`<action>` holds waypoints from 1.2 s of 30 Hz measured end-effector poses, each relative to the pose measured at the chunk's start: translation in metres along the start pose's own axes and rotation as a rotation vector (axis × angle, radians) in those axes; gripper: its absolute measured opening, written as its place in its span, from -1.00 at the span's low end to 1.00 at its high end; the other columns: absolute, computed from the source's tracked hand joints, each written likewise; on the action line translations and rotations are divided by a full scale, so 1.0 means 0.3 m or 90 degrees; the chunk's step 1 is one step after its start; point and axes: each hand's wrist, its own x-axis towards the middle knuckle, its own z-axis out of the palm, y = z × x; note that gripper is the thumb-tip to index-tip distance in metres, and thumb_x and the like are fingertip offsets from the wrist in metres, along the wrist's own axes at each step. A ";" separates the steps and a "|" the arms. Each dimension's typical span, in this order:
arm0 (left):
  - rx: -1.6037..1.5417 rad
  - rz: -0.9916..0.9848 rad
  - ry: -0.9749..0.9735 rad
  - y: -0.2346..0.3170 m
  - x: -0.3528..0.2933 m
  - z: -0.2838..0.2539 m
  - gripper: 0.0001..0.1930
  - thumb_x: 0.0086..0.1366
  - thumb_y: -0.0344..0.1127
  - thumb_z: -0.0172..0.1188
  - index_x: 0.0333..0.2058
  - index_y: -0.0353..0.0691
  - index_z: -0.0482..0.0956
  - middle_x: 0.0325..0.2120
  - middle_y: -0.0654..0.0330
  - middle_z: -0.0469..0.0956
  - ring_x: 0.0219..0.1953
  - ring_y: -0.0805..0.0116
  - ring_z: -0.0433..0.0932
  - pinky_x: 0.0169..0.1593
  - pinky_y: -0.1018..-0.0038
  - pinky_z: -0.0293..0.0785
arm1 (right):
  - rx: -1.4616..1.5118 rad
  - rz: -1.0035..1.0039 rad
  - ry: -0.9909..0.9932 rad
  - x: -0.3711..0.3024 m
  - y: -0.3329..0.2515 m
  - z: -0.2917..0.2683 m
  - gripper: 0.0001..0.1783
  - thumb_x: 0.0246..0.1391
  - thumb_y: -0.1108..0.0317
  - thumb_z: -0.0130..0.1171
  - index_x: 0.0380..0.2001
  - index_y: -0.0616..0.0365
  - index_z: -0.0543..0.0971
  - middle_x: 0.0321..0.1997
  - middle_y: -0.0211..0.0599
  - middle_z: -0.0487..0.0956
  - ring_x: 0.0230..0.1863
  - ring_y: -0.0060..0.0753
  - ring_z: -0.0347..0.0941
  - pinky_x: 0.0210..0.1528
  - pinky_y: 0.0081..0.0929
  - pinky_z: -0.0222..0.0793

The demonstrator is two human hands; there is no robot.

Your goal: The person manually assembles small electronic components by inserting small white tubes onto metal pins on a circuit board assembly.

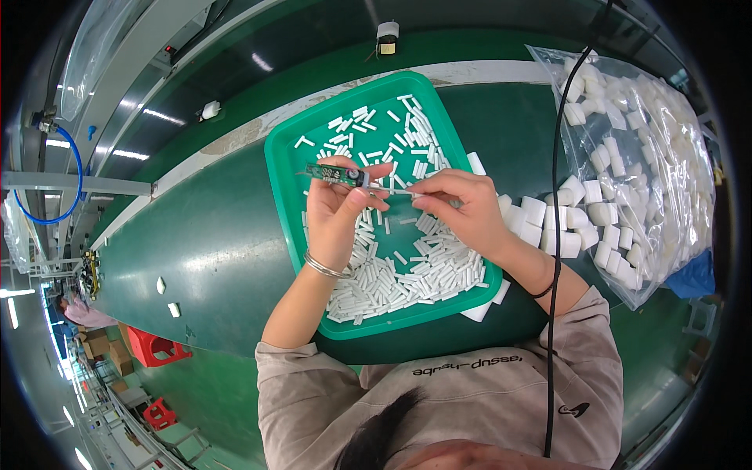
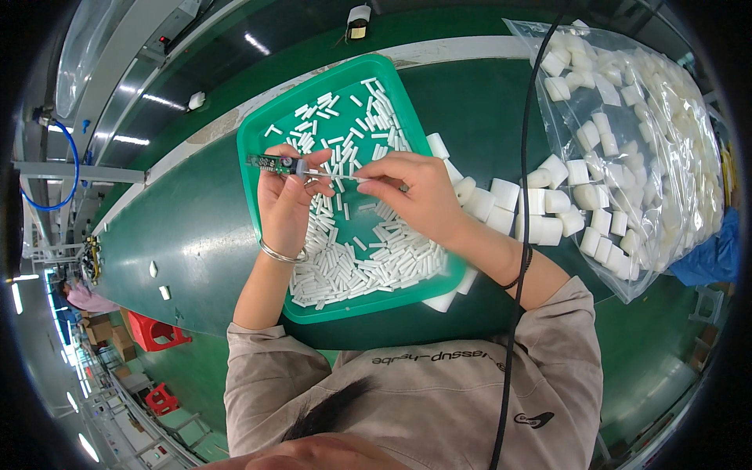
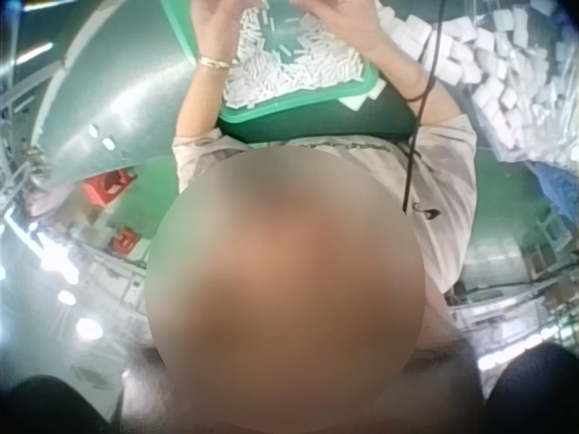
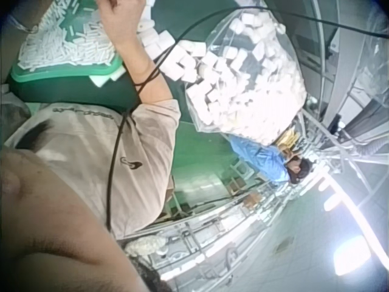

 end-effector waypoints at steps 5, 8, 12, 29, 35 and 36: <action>0.066 0.006 -0.029 0.011 -0.004 0.025 -0.63 0.04 -0.28 0.17 -0.26 -0.25 0.20 -0.28 -0.19 0.44 -0.39 0.26 0.53 -0.30 0.46 0.48 | -0.045 0.004 0.046 0.003 -0.001 0.003 -0.86 -0.18 0.47 0.16 -0.45 0.23 0.55 -0.50 -0.27 0.52 -0.55 -0.48 0.45 -0.54 -0.65 0.34; 0.001 -0.028 -0.062 0.012 -0.009 0.018 -0.66 -0.03 -0.54 0.17 -0.30 -0.26 0.22 -0.29 -0.12 0.44 -0.24 0.21 0.49 -0.21 0.46 0.48 | -0.050 0.025 0.047 0.006 -0.009 0.002 -0.86 -0.19 0.47 0.16 -0.45 0.21 0.55 -0.51 -0.28 0.52 -0.56 -0.49 0.43 -0.56 -0.65 0.32; 0.068 -0.030 -0.058 0.019 -0.012 0.036 -0.64 0.00 -0.32 0.19 -0.29 -0.26 0.22 -0.26 -0.22 0.42 -0.33 0.24 0.52 -0.26 0.45 0.48 | -0.019 0.047 0.066 0.002 -0.003 0.002 -0.86 -0.20 0.48 0.17 -0.45 0.21 0.55 -0.51 -0.27 0.52 -0.58 -0.50 0.41 -0.57 -0.66 0.30; 0.275 -0.114 -0.039 0.004 -0.018 0.012 -0.74 -0.12 -0.46 0.29 -0.39 -0.30 0.47 -0.50 0.29 0.46 -0.45 0.59 0.42 -0.37 0.68 0.35 | -0.400 -0.400 0.053 -0.027 -0.014 -0.025 -0.78 -0.38 0.39 0.26 -0.51 0.15 0.52 -0.57 -0.40 0.46 -0.56 -0.43 0.35 -0.55 -0.55 0.29; 0.216 -0.110 0.000 0.009 0.010 0.011 -0.79 -0.06 -0.47 0.24 -0.40 -0.32 0.45 -0.44 0.24 0.47 -0.41 0.55 0.43 -0.29 0.63 0.39 | -0.542 -0.280 0.059 0.051 -0.046 -0.130 -0.73 -0.27 0.42 0.16 -0.36 0.10 0.51 -0.46 -0.39 0.46 -0.43 -0.37 0.34 -0.44 -0.55 0.34; 0.177 -0.101 0.022 0.015 0.017 0.012 -0.78 -0.04 -0.49 0.22 -0.37 -0.31 0.43 -0.42 0.22 0.48 -0.39 0.53 0.43 -0.28 0.62 0.38 | -0.582 -0.183 0.080 0.055 -0.034 -0.152 -0.69 -0.26 0.44 0.14 -0.30 0.10 0.48 -0.40 -0.37 0.45 -0.36 -0.34 0.33 -0.38 -0.51 0.34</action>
